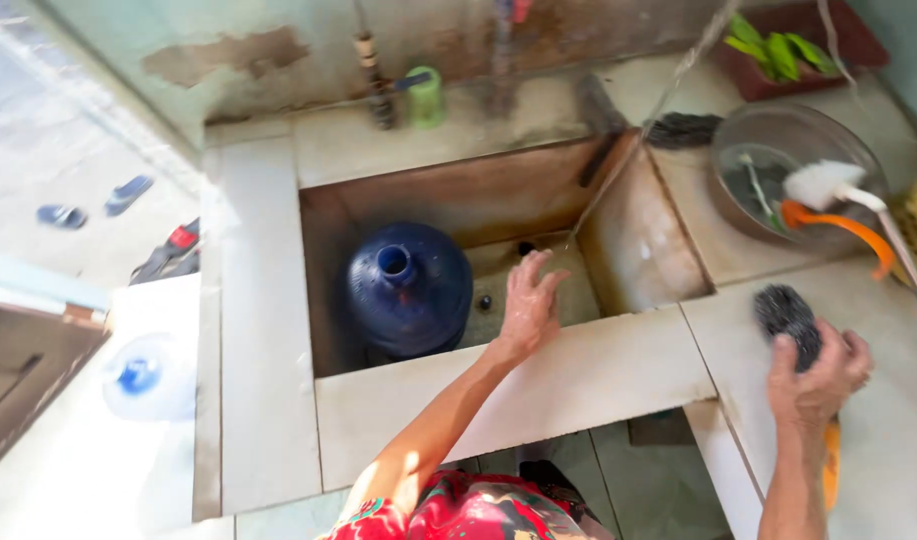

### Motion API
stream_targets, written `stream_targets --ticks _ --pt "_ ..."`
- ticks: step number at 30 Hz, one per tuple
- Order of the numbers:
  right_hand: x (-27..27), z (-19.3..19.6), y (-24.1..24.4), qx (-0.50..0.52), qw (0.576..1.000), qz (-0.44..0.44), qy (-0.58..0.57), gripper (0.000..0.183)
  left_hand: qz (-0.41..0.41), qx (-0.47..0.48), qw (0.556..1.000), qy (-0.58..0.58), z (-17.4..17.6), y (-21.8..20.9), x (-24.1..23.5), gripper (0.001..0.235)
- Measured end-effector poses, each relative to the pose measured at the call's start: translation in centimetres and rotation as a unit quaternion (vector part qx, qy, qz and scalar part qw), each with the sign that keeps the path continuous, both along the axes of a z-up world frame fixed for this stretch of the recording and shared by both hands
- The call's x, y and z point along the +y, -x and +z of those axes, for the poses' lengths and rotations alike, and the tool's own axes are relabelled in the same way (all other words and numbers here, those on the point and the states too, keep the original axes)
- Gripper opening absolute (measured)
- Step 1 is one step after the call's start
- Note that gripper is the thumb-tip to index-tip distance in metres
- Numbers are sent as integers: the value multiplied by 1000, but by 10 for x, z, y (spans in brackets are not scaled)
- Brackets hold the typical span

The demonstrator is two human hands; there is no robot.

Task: Cleaning and scrubbing water gallon jugs and their caps in a sink area.

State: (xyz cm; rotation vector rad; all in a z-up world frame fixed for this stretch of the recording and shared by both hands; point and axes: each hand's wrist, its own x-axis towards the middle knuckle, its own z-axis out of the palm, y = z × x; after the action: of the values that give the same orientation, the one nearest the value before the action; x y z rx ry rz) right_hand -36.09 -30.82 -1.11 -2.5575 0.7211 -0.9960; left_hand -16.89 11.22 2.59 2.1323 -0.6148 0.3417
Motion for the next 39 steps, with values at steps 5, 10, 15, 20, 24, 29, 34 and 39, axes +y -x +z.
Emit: stream_targets --ticks 5,10,15,20,24,29,34,39 --pt "2 6 -72 196 977 11 85 50 256 -134 955 69 52 0 95 53" --pt "-30 -8 -76 181 982 -52 21 46 332 -27 938 96 27 -36 166 71" --pt "22 9 -113 115 991 5 -61 42 210 353 816 408 -21 -59 188 64" --pt "240 92 -190 142 891 313 -298 48 290 218 890 276 -64 -77 187 33" --pt "344 30 -254 116 866 451 -182 37 320 211 904 188 -65 -77 188 31" --pt "441 -8 -268 57 853 512 -87 42 320 162 899 250 -52 -81 185 34" --pt "482 -15 -361 32 834 547 -58 25 294 220 886 284 -63 -83 190 42" --pt "481 -2 -346 28 812 583 -10 25 287 185 905 252 -51 -79 190 44"
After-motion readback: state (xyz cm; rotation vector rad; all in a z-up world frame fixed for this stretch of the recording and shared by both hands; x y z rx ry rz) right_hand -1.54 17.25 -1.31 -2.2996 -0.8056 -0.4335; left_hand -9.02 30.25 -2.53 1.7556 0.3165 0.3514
